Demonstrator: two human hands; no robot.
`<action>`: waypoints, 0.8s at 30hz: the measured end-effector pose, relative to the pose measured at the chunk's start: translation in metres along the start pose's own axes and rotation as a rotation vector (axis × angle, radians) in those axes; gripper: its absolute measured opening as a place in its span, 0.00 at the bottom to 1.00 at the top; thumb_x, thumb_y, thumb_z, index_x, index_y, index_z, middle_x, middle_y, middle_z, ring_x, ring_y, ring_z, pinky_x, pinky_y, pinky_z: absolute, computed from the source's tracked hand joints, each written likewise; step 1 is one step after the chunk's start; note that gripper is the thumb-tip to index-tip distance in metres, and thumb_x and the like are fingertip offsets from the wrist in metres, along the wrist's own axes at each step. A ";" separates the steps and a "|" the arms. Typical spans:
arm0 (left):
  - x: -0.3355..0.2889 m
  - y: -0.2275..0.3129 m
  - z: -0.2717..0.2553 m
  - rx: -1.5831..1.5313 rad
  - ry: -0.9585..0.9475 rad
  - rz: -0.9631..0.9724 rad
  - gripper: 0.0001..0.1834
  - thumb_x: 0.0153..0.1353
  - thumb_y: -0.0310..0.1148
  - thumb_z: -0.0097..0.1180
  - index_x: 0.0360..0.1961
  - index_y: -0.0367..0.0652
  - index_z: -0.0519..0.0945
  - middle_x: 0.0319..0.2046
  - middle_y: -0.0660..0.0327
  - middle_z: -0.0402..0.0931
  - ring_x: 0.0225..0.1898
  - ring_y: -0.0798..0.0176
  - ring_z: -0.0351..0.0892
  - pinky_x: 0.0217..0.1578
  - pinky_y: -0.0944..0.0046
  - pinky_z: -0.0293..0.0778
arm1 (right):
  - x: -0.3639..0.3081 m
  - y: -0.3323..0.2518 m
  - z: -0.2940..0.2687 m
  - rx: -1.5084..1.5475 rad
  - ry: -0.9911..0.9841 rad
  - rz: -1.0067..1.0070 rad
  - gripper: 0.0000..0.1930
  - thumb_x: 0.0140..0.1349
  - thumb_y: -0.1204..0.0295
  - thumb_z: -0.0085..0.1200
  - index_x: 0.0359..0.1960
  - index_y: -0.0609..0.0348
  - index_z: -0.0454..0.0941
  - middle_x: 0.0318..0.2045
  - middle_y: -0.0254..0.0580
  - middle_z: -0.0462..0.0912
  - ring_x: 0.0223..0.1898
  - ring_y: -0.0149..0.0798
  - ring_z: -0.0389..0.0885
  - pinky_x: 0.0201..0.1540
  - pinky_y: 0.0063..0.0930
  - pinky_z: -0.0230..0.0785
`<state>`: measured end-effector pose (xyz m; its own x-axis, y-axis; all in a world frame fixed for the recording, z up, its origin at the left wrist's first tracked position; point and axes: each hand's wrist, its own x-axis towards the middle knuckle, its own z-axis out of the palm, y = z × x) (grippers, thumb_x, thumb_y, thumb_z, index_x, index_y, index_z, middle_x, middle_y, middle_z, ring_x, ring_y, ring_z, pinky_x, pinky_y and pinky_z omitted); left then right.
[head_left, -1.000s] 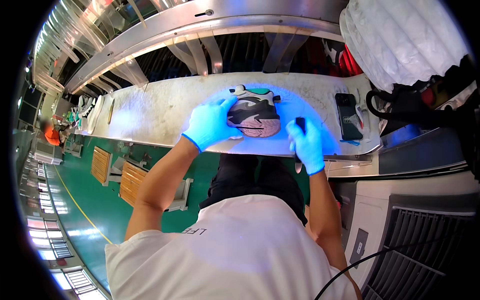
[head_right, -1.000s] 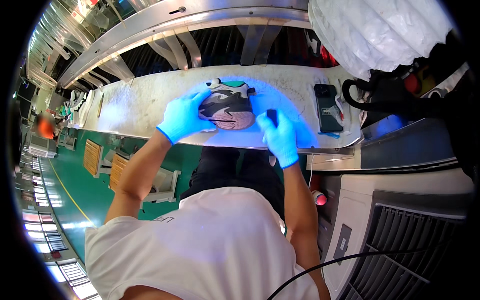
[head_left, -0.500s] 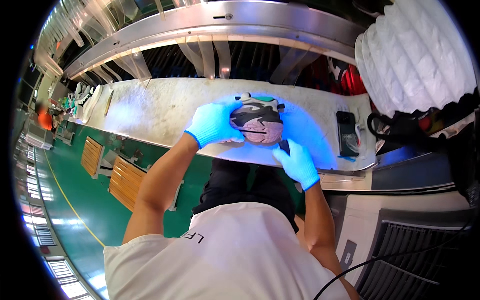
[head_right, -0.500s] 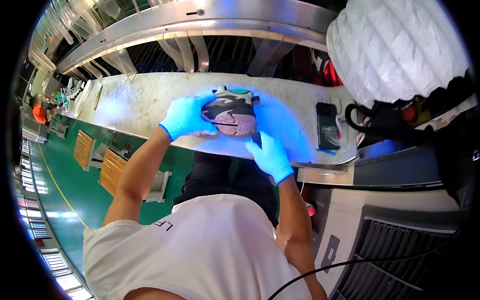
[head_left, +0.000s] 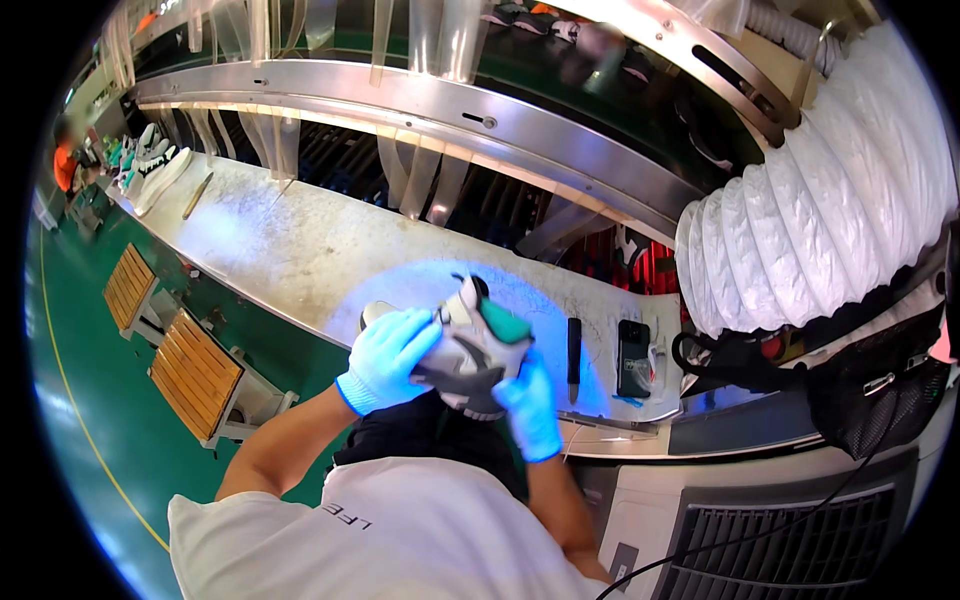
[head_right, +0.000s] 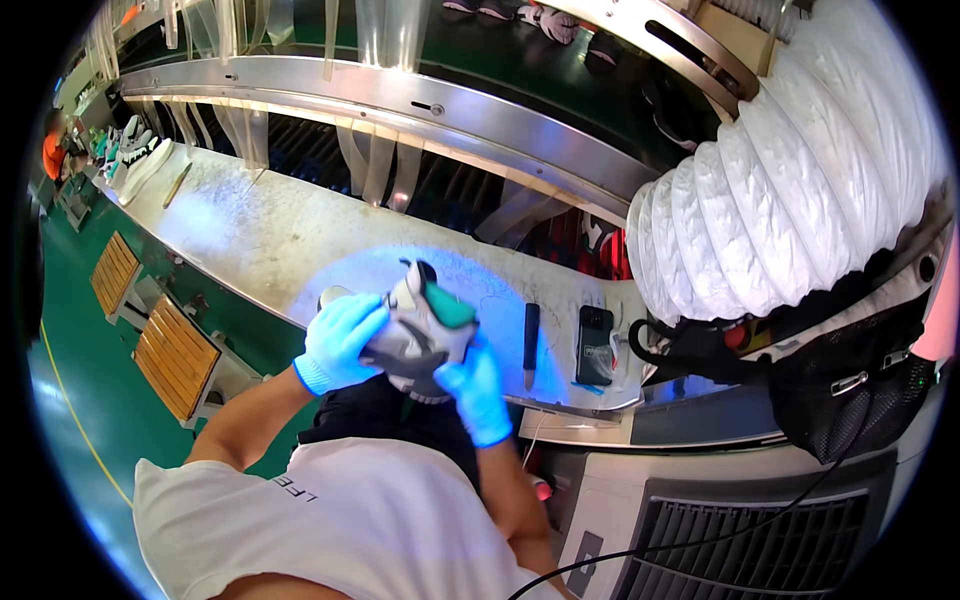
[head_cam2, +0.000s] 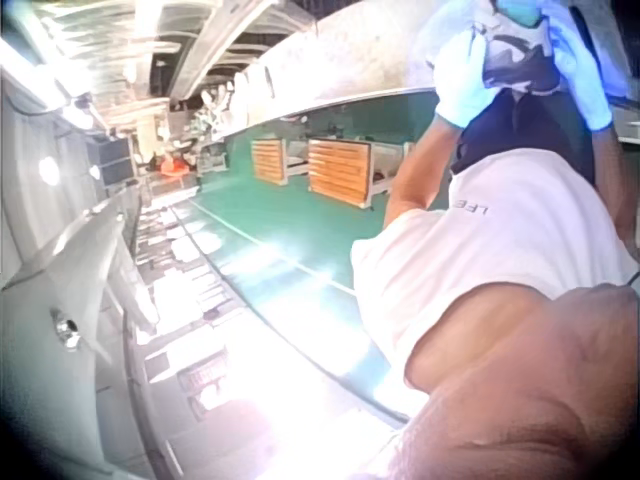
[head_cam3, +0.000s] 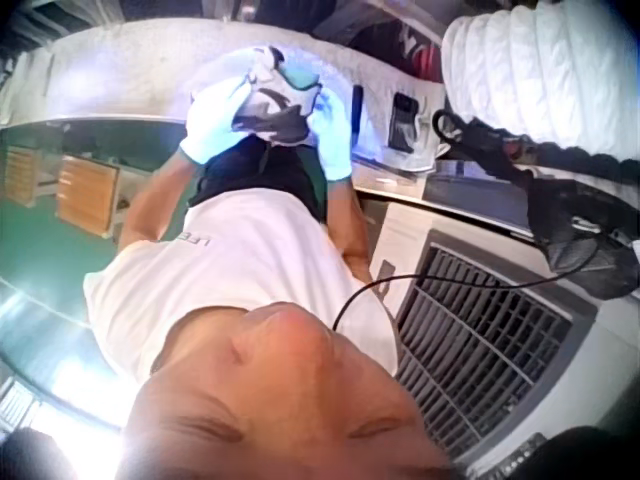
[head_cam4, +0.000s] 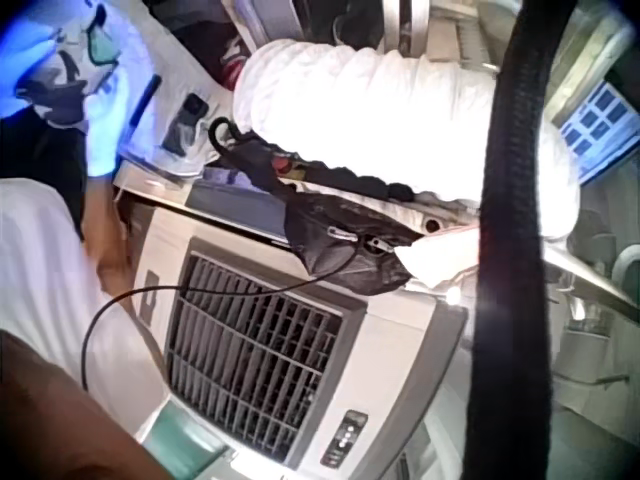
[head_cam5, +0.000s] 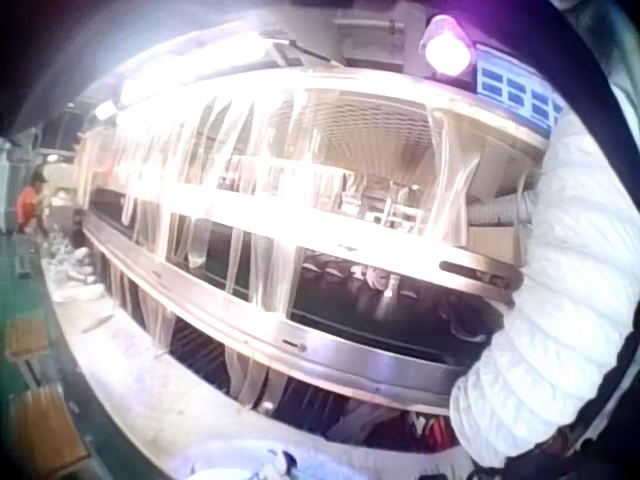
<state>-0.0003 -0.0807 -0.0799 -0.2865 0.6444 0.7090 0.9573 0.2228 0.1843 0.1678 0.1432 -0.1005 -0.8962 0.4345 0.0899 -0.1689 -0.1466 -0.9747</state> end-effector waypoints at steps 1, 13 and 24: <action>-0.003 -0.005 0.004 -0.030 0.049 0.073 0.49 0.39 0.42 0.83 0.67 0.43 0.82 0.63 0.47 0.85 0.61 0.36 0.86 0.64 0.41 0.80 | -0.016 0.016 0.015 -0.015 0.028 0.091 0.39 0.61 0.78 0.73 0.75 0.65 0.73 0.64 0.41 0.83 0.63 0.37 0.83 0.67 0.36 0.78; 0.041 -0.019 -0.024 -0.089 0.278 -0.118 0.42 0.54 0.45 0.82 0.69 0.46 0.81 0.71 0.44 0.79 0.68 0.36 0.81 0.69 0.38 0.77 | 0.071 -0.142 0.022 0.274 0.515 -0.522 0.23 0.68 0.70 0.67 0.63 0.63 0.81 0.51 0.44 0.86 0.53 0.43 0.87 0.60 0.44 0.82; -0.006 -0.047 0.045 -0.097 -0.199 -0.407 0.28 0.60 0.53 0.75 0.53 0.43 0.88 0.61 0.52 0.84 0.68 0.43 0.79 0.70 0.44 0.74 | 0.434 -0.430 0.029 -1.097 0.965 -1.065 0.44 0.70 0.45 0.66 0.78 0.62 0.70 0.70 0.67 0.79 0.68 0.67 0.83 0.70 0.56 0.76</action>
<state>-0.0448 -0.0619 -0.1238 -0.6324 0.6487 0.4235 0.7622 0.4232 0.4899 -0.1607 0.3687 0.3635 -0.0005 0.3064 0.9519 0.2271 0.9270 -0.2983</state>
